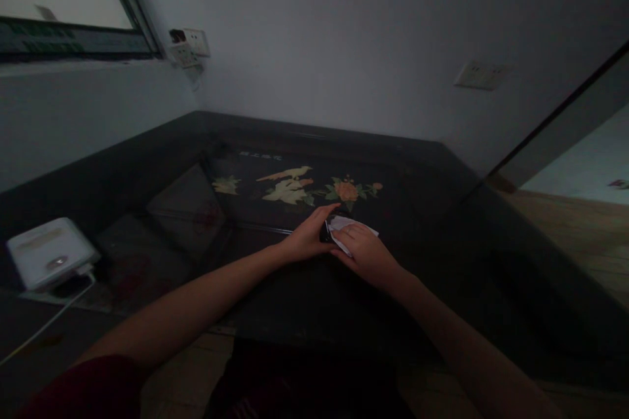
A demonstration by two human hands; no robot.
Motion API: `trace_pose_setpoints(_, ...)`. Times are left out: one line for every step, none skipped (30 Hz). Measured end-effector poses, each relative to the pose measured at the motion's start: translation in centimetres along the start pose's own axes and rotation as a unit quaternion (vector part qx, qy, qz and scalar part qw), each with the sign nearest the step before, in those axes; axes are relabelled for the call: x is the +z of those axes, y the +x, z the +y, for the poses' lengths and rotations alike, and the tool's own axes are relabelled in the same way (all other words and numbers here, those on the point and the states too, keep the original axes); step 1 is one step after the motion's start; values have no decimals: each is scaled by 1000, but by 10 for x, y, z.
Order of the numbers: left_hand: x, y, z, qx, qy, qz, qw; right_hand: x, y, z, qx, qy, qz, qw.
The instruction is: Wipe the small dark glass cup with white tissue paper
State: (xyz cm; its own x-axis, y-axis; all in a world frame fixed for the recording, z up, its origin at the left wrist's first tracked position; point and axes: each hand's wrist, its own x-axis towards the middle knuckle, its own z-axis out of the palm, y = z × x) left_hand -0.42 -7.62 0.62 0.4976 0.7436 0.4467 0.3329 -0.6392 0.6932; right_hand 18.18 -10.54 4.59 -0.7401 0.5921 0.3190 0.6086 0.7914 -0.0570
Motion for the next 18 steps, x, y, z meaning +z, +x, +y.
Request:
trace_pose_setpoints(0,0,0,1,2,0,1000,0,0,0,-1,-2,2,1000)
trace_pose_setpoints(0,0,-1,2,4,0,1000,1,0,0,-1,-5,3,1000)
trace_pose_setpoints(0,0,-1,3,6,1,1000,1,0,0,0,-9,3,1000)
trace_pose_setpoints(0,0,-2,3,7,1,1000,0,0,0,1,-12,2,1000)
trace_pose_setpoints(0,0,-2,2,7,0,1000,0,0,0,2,-16,-1,1000)
trace_pose_setpoints(0,0,-2,2,6,-1,1000,0,1,0,1,-20,-5,1000)
trace_pose_setpoints(0,0,-2,2,5,-1,1000,-1,1,0,1,-23,-8,1000)
trace_pose_setpoints(0,0,-2,2,5,-2,1000,-2,1,0,-1,-26,-10,1000)
trace_pose_setpoints(0,0,-2,3,5,-3,1000,-3,2,0,-3,-29,-12,1000)
trace_pose_setpoints(-1,0,-1,4,5,-4,1000,-4,2,0,-6,-31,-13,999)
trace_pose_setpoints(-1,0,-1,5,6,-4,1000,-4,3,0,-8,-33,-14,999)
trace_pose_setpoints(-1,0,-1,5,7,-4,1000,-5,3,0,-10,-34,-15,999)
trace_pose_setpoints(-1,0,-1,5,8,-4,1000,-6,3,0,-12,-33,-17,999)
trace_pose_setpoints(-1,0,-1,5,8,-4,1000,-6,3,0,-13,-31,-16,999)
trace_pose_setpoints(-1,0,-1,5,7,-4,1000,-7,3,0,-14,-29,-15,999)
trace_pose_setpoints(-1,0,-1,5,6,-3,1000,-7,3,0,-14,-26,-13,999)
trace_pose_setpoints(-1,0,0,5,5,-2,1000,-7,3,0,-14,-24,-12,1000)
trace_pose_setpoints(-1,-1,0,4,4,-2,1000,-7,2,0,-14,-22,-12,1000)
